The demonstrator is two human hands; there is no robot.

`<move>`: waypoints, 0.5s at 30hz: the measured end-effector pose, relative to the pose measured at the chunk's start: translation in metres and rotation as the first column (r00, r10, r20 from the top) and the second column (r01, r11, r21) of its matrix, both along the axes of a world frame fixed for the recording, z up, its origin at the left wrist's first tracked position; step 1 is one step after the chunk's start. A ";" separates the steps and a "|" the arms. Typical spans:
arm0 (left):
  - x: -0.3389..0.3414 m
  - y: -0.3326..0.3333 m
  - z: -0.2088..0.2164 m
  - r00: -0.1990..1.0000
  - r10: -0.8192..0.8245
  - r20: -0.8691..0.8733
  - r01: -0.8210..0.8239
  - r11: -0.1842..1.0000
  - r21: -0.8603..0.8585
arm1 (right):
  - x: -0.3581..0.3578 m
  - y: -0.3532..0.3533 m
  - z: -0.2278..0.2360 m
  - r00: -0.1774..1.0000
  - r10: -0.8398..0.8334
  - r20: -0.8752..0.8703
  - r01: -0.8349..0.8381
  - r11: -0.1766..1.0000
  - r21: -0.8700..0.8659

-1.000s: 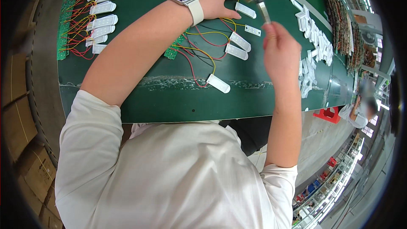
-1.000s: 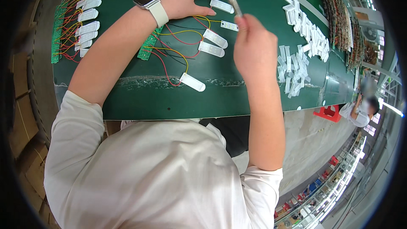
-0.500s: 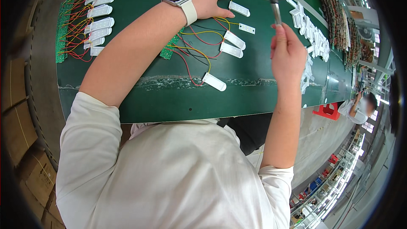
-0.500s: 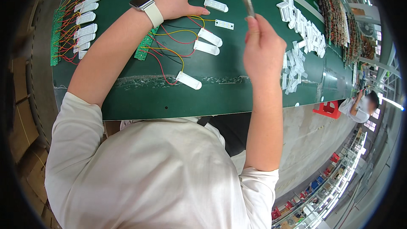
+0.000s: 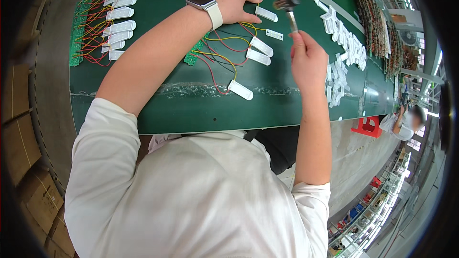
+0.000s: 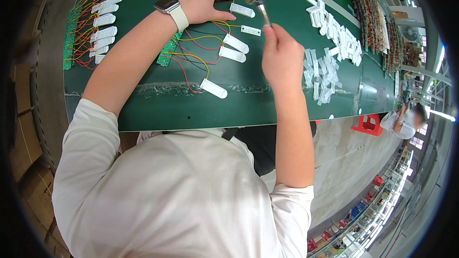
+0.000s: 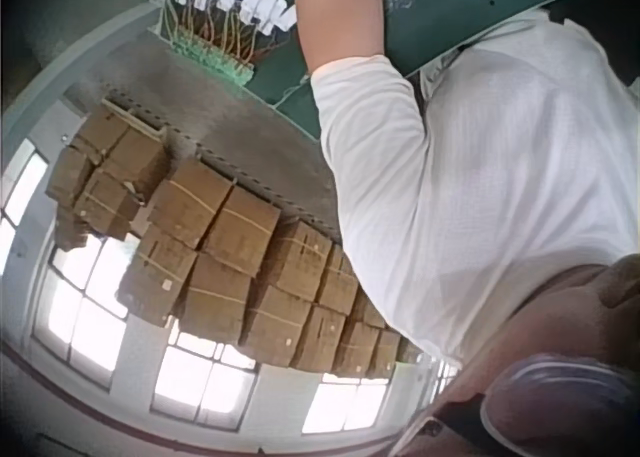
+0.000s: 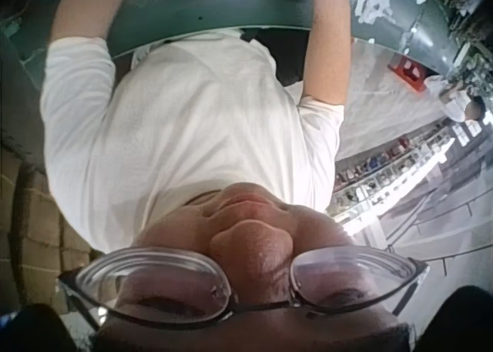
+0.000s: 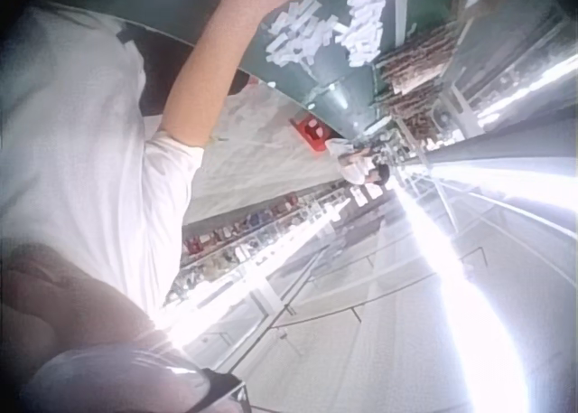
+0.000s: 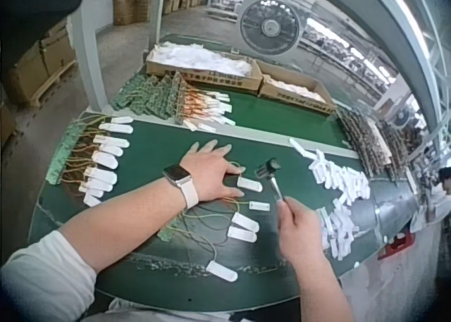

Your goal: Assembling plastic diffuser components onto LED circuit boards on a production line and using a mallet to tap them into place.

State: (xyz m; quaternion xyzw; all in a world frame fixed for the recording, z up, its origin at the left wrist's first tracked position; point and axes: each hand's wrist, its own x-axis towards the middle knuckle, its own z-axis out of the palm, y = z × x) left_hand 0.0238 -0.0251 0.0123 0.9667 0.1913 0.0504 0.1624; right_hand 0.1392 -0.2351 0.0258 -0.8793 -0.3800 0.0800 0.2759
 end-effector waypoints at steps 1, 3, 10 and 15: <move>0.002 -0.004 -0.009 1.000 0.000 0.006 0.000 1.000 0.006 | -0.001 -0.008 0.006 0.990 -0.081 -0.116 0.090 0.993 0.072; 0.014 -0.001 -0.033 0.999 0.041 0.017 -0.043 0.989 0.138 | 0.014 -0.027 0.003 0.992 -0.096 -0.079 0.103 0.991 0.082; 0.011 0.015 -0.018 0.993 0.027 0.114 -0.031 0.999 0.028 | 0.017 -0.074 0.002 0.980 -0.173 0.099 0.189 0.965 -0.184; -0.033 0.025 0.025 0.940 0.142 0.311 -0.126 0.989 -0.071 | 0.016 -0.083 -0.003 0.979 -0.193 0.064 0.201 0.968 -0.148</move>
